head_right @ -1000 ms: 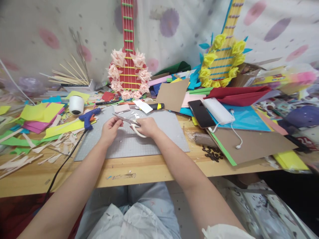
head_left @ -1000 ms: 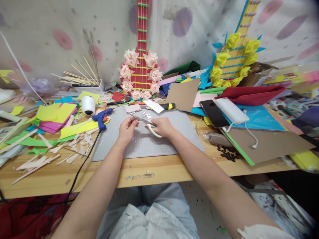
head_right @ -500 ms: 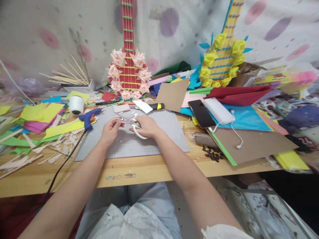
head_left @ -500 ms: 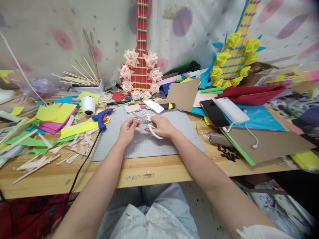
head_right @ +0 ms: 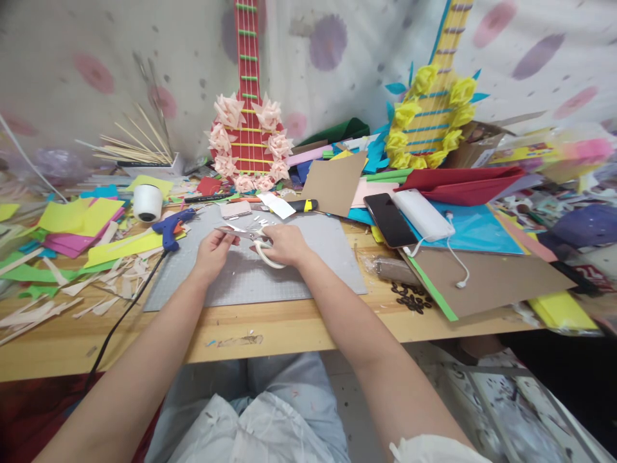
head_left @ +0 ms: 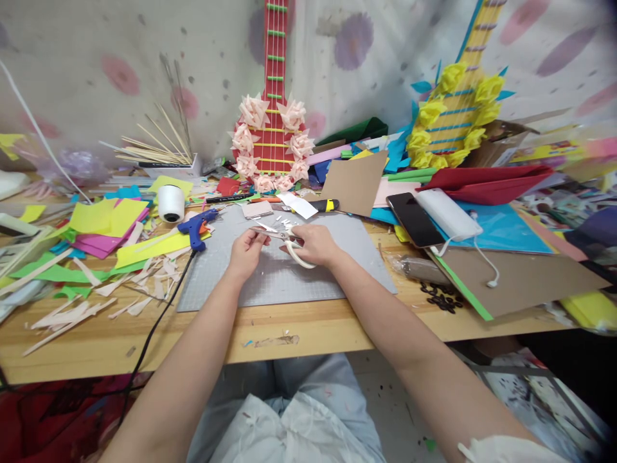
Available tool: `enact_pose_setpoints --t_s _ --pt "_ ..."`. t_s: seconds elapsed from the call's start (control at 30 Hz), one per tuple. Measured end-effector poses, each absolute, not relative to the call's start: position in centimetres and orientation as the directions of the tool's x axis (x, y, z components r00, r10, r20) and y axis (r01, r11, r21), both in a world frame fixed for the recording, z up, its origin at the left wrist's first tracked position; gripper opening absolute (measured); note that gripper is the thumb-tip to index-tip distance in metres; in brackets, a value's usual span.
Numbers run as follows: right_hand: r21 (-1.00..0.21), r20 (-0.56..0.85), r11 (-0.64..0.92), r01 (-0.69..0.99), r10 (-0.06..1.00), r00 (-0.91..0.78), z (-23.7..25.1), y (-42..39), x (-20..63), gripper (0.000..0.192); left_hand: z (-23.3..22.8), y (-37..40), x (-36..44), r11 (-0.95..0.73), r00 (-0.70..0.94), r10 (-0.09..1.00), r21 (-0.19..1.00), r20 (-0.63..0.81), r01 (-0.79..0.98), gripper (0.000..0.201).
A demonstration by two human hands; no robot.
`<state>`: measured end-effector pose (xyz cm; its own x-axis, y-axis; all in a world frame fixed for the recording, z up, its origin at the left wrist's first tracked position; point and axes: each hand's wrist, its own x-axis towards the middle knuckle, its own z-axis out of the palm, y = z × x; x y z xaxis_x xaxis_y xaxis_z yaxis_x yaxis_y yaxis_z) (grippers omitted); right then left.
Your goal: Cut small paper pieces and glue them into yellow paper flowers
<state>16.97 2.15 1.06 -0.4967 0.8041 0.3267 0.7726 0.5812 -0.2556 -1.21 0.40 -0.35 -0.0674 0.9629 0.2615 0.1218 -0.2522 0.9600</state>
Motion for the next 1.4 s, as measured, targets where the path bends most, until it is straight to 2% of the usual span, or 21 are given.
enact_pose_setpoints --t_s 0.23,0.4,0.5,0.67,0.77,0.87,1.07,1.23,1.33,1.4 --pt "-0.269 0.293 0.527 0.806 0.842 -0.453 0.9 2.3 17.0 0.043 -0.5 0.4 -1.4 -0.303 -0.039 0.950 0.943 0.311 0.140 0.021" --pt "-0.351 0.299 0.422 0.836 0.896 -0.327 0.8 2.7 17.7 0.041 -0.5 0.5 -1.3 -0.273 -0.056 0.959 0.960 0.276 0.056 0.024" --pt "-0.395 0.316 0.334 0.855 0.924 -0.215 0.7 3.3 18.6 0.039 -0.5 0.5 -1.3 -0.190 -0.049 0.981 0.980 0.187 -0.059 0.024" --pt "-0.449 0.333 0.171 0.877 0.943 -0.014 0.3 4.5 20.5 0.038 -0.4 0.5 -1.1 0.086 0.046 0.996 0.966 -0.078 -0.242 0.021" --pt "-0.482 0.311 0.118 0.868 0.949 0.044 0.1 5.0 21.3 0.039 -0.2 0.4 -1.0 0.211 0.085 0.977 0.929 -0.195 -0.304 0.018" --pt "-0.510 0.292 0.104 0.854 0.954 0.059 0.0 5.1 21.5 0.039 0.0 0.4 -0.9 0.275 0.123 0.961 0.899 -0.248 -0.341 0.018" --pt "-0.543 0.228 0.116 0.832 0.974 0.013 -0.4 4.9 20.9 0.038 -0.4 0.7 -1.0 0.223 0.066 0.975 0.912 -0.213 -0.345 0.013" --pt "-0.516 0.224 0.133 0.846 0.974 -0.017 -0.5 4.9 20.6 0.038 -0.6 0.7 -1.0 0.141 0.029 0.990 0.932 -0.140 -0.333 0.023" --pt "-0.526 0.231 0.122 0.842 0.973 0.003 -0.5 4.9 20.5 0.039 -0.8 0.9 -0.8 0.076 -0.004 0.997 0.973 -0.078 -0.216 0.030" --pt "-0.534 0.231 0.114 0.838 0.973 0.015 -0.5 4.9 20.5 0.039 -0.9 1.4 -0.5 0.011 -0.022 1.000 0.999 -0.012 -0.049 0.030"
